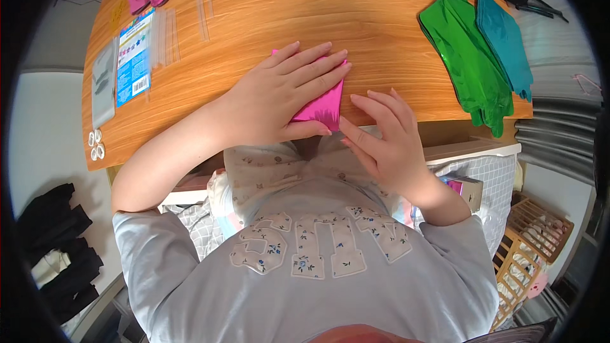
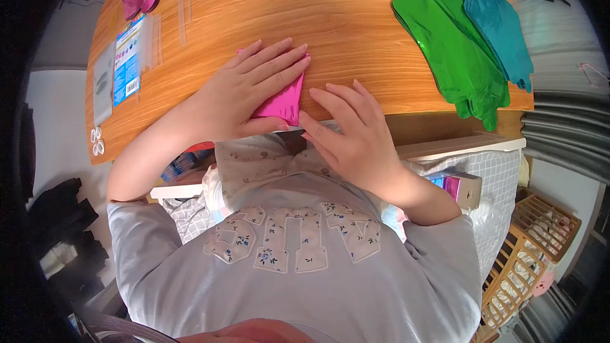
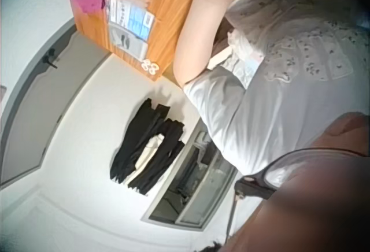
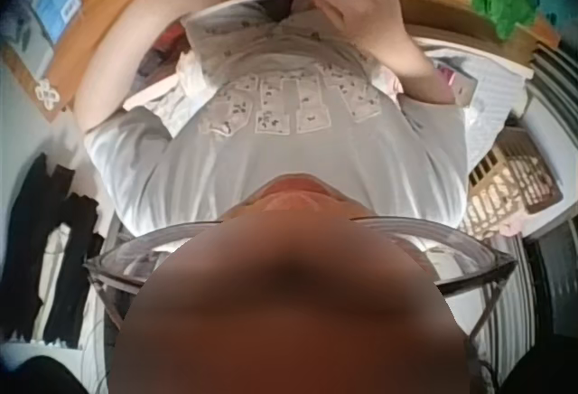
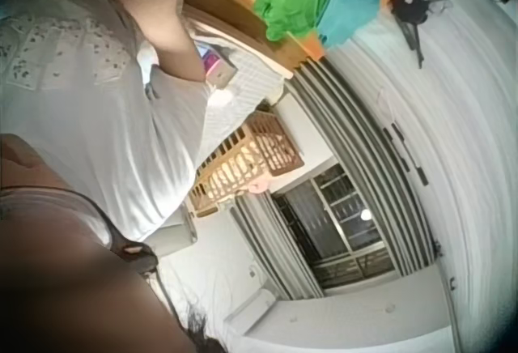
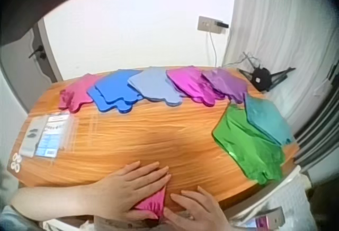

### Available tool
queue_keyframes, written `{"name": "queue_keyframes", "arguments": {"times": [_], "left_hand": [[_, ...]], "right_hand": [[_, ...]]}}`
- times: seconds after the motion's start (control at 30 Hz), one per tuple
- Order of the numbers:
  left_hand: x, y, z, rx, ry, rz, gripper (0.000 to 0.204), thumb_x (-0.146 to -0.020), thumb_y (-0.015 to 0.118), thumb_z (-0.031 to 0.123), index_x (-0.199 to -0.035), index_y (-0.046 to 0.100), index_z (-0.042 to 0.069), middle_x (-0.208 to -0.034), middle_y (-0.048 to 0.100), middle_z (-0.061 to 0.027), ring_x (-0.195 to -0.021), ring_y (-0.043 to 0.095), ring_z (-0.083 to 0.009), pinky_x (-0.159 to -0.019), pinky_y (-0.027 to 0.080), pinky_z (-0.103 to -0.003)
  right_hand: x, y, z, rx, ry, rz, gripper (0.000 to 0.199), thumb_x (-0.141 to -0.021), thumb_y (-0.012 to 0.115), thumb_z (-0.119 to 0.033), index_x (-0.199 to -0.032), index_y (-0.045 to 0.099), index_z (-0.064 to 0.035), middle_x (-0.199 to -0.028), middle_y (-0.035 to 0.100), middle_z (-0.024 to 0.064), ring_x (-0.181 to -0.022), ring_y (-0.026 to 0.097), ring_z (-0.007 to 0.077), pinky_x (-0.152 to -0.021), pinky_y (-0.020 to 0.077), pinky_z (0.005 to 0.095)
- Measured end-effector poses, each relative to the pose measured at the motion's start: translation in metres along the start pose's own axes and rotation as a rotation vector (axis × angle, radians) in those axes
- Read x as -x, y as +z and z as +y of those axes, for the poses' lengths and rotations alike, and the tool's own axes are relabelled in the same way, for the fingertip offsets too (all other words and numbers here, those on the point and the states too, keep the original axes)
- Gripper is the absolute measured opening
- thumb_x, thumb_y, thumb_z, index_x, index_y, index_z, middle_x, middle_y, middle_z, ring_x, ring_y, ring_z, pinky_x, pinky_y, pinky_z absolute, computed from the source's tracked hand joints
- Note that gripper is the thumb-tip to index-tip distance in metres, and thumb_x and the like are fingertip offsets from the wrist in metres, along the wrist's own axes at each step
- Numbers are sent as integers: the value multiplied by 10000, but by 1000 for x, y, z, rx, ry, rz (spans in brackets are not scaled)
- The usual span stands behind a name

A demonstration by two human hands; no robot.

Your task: Folding small colorful cloths and placing them into individual plastic retail bags with cardboard backing.

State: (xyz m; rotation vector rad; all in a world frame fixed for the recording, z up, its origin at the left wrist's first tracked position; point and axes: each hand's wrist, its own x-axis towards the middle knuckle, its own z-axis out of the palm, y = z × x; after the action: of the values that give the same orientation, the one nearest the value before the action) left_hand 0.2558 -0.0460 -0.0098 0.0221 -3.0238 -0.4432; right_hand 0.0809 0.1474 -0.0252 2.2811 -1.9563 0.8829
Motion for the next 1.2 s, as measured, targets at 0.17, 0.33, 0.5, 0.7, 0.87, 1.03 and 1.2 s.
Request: {"name": "queue_keyframes", "arguments": {"times": [0.17,0.33,0.5,0.7,0.87,1.03,1.2], "left_hand": [[0,0,3,-36,-14,-3,881,-906,610,558,-1574,311,68,-1625,323,-120,-1516,266,-327,-1208,213,-544],[1,0,2,-55,-18,-10,876,-908,605,557,-1574,312,70,-1627,322,-113,-1518,264,-321,-1209,212,-543],[-2,-1,-3,54,-33,-5,903,-869,687,516,-1577,314,97,-1632,314,-108,-1522,252,-324,-1220,192,-549],[-5,-1,-4,157,-90,32,1044,-745,800,531,-1576,320,119,-1629,312,-130,-1522,243,-349,-1224,185,-565],[-4,5,6,29,-109,88,1122,-679,813,601,-1570,332,116,-1620,317,-154,-1520,232,-378,-1218,192,-577],[-5,2,6,-41,-122,55,1131,-670,784,659,-1562,347,117,-1620,321,-143,-1523,203,-399,-1213,191,-580],[6,-6,30,-333,-181,223,1058,-685,776,649,-1531,406,134,-1593,350,-163,-1480,290,-373,-1145,290,-566]], "right_hand": [[-1,2,12,-86,-7,-1,362,-776,798,-172,-1136,753,-179,-1245,647,61,-1194,545,339,-1059,427,497],[-2,15,11,-33,-110,109,337,-800,781,-138,-1135,747,-150,-1237,673,48,-1195,591,301,-1061,443,468],[6,28,11,-14,-203,70,364,-816,635,-111,-1169,714,-64,-1288,669,71,-1246,611,254,-1070,459,443],[5,32,10,-37,-187,106,280,-833,736,-91,-1111,730,-61,-1217,700,81,-1166,653,276,-1058,465,457],[-1,27,9,-48,-247,118,262,-843,708,-81,-1101,719,-33,-1225,695,102,-1196,644,310,-1028,506,457],[-8,22,10,-95,-284,54,296,-812,676,-85,-1099,708,-20,-1234,690,114,-1213,638,299,-1031,515,465],[-12,13,12,-100,-330,41,324,-785,666,-115,-1094,709,-24,-1231,691,113,-1189,652,282,-1014,528,451]]}}
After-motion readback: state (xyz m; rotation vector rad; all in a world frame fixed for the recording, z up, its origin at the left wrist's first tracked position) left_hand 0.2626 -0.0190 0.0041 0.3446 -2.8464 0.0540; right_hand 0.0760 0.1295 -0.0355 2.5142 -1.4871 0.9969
